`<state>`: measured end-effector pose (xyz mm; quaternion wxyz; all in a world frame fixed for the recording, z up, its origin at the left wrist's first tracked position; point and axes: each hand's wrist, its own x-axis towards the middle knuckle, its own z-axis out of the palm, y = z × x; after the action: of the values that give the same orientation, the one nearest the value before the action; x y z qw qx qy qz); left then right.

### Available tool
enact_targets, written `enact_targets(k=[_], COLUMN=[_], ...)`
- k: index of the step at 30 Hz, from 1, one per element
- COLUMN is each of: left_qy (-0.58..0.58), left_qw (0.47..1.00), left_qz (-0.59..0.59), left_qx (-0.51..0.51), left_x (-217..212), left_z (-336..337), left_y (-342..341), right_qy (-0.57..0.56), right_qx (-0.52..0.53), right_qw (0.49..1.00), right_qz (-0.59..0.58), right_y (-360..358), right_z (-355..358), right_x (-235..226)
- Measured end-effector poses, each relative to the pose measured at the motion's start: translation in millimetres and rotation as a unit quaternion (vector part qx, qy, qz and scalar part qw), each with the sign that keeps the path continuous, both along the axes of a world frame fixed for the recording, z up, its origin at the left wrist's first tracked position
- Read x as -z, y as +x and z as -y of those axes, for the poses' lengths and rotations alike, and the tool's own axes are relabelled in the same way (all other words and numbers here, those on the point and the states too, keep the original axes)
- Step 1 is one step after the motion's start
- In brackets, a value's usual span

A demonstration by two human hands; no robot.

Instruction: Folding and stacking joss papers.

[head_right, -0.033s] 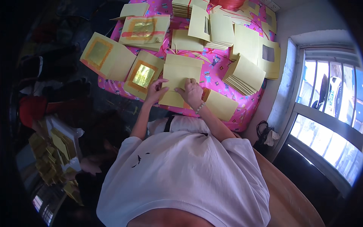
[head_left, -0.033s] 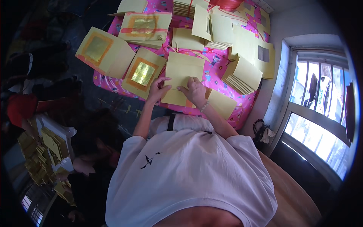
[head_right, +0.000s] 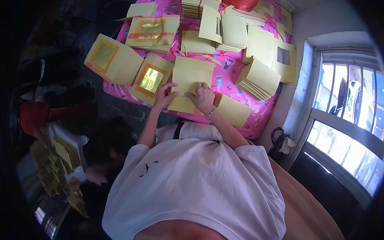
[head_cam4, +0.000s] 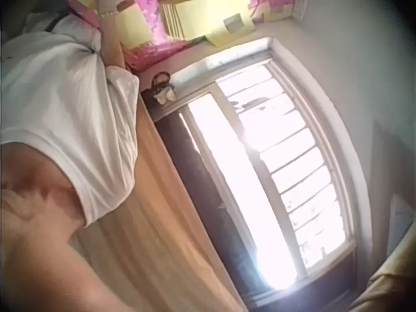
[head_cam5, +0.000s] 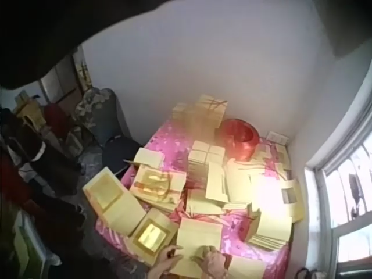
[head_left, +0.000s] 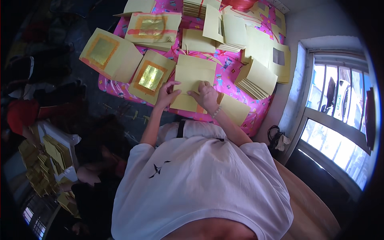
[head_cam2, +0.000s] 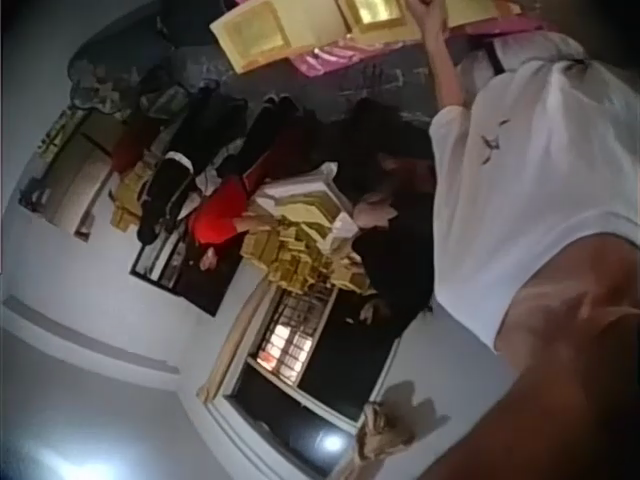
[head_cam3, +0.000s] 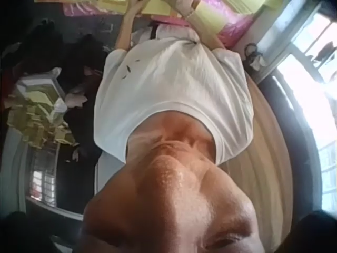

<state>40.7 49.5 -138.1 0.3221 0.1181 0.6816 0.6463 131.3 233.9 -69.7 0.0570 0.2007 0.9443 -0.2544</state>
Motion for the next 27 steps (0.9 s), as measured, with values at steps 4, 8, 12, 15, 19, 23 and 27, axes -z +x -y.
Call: enact_targets(k=[4, 8, 12, 15, 19, 23, 27], left_qy=[0.023, 0.082, 0.082, 0.084, 0.088, -0.105, -0.152], left_qw=[0.999, 0.993, 0.994, 0.988, 0.990, 0.992, 0.980], left_qz=[0.003, 0.075, 0.061, 0.126, 0.104, -0.045, -0.107], left_qx=[0.025, 0.041, 0.035, 0.016, -0.032, -0.059, -0.070], left_x=[1.4, 4.2, 8.7, 3.4, -13.7, -24.8, -28.8], left_z=[5.4, 10.5, 10.9, 10.2, 8.8, 4.2, -8.7], left_y=[-5.7, -8.4, -10.7, -6.7, -6.3, -6.6, 0.0], right_qy=[0.003, 0.012, 0.008, 0.024, 0.071, 0.179, 0.176], right_qx=[0.001, 0.007, 0.005, -0.010, -0.055, -0.134, -0.134], right_qw=[1.000, 1.000, 1.000, 0.998, 0.996, 0.974, 0.970], right_qz=[0.030, 0.014, 0.000, -0.056, 0.007, -0.023, -0.102], right_y=[-1.1, 0.6, 4.1, 8.8, 7.4, 11.5, 17.3], right_z=[1.2, 3.3, 3.9, 4.7, 7.1, 3.7, -3.0], right_x=[-2.9, 3.0, 3.0, -3.2, -13.2, 0.8, 10.2])
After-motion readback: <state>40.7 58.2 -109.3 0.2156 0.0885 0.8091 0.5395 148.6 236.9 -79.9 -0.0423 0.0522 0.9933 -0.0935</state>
